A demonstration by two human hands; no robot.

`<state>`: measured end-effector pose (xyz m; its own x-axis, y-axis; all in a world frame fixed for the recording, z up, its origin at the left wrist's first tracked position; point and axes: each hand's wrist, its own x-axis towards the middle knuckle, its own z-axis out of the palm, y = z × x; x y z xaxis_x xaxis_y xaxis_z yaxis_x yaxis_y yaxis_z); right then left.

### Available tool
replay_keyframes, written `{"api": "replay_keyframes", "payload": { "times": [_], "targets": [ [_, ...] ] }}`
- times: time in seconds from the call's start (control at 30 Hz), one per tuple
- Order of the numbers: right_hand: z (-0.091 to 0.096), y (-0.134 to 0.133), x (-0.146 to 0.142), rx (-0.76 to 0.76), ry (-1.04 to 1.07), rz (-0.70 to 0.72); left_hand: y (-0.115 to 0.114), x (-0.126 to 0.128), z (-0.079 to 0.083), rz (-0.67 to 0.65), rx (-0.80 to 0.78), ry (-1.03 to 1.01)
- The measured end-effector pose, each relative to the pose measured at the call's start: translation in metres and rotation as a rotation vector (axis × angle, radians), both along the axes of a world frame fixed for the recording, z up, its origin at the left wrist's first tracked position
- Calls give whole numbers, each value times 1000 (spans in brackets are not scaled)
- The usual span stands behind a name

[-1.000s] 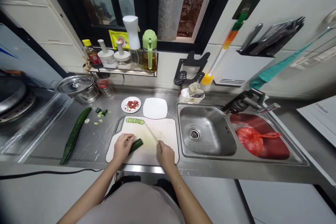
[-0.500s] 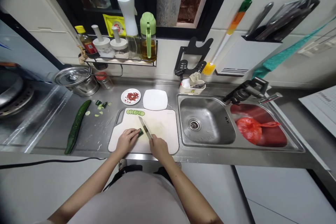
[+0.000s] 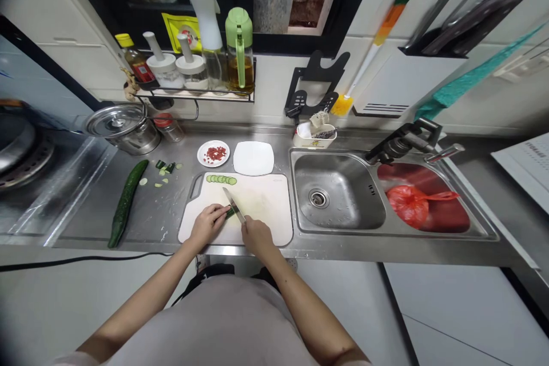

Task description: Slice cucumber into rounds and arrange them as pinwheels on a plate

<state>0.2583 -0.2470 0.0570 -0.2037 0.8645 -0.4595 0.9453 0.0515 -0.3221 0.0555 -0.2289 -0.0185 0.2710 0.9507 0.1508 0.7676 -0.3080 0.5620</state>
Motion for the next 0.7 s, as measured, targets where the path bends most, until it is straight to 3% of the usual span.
{"api": "replay_keyframes", "payload": {
  "times": [0.47, 0.7],
  "targets": [
    [5, 0, -1, -18, -20, 21, -1, 1, -1, -13, 5, 18],
    [10, 2, -1, -40, -31, 51, 0, 1, -3, -44, 113, 10]
  ]
}}
